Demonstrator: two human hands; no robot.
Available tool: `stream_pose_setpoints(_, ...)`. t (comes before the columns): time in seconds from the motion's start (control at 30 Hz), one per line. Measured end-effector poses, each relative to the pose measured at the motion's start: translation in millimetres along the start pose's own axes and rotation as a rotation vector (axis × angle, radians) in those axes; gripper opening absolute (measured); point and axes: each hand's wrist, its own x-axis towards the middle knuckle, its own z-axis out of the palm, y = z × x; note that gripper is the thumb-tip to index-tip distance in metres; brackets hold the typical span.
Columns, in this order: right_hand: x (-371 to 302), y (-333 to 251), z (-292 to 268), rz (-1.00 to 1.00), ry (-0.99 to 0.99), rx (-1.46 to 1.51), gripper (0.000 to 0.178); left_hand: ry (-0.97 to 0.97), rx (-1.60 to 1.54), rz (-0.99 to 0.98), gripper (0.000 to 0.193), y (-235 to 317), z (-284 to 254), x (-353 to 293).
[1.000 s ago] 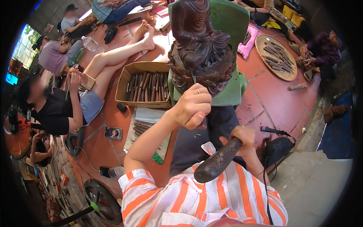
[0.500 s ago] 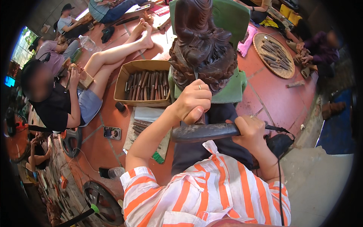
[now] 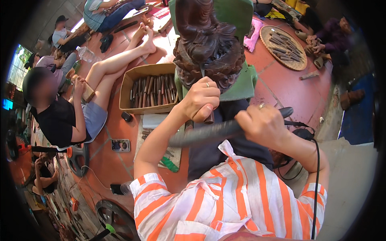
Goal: The person carves a dark wooden sculpture using a chisel and mallet. They repeatedly strike the chisel to shape the wood, occasionally switching tools from a nearby container.
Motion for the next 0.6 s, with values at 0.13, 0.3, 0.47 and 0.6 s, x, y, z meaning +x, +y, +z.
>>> stream_pose_setpoints(0.13,4.5,-1.5,-0.2,-0.075,0.102,0.023,0.022,-0.023,-0.013,0.019,0.026,-0.5,-3.1,-0.3)
stream_pose_setpoints(0.3,1.6,-22.5,-9.7,-0.134,0.081,0.052,0.022,-0.068,-0.055,0.012,0.026,-0.1,-8.6,-3.9)
stream_pose_setpoints(0.47,5.4,-13.4,-3.3,0.105,-0.041,-0.178,0.023,-0.154,-0.022,0.001,0.027,-5.3,-17.6,-3.6)
stream_pose_setpoints(0.6,0.6,-11.8,-10.4,-0.213,0.147,0.101,0.018,-0.230,-0.018,-0.006,0.027,-2.4,-23.3,-4.1)
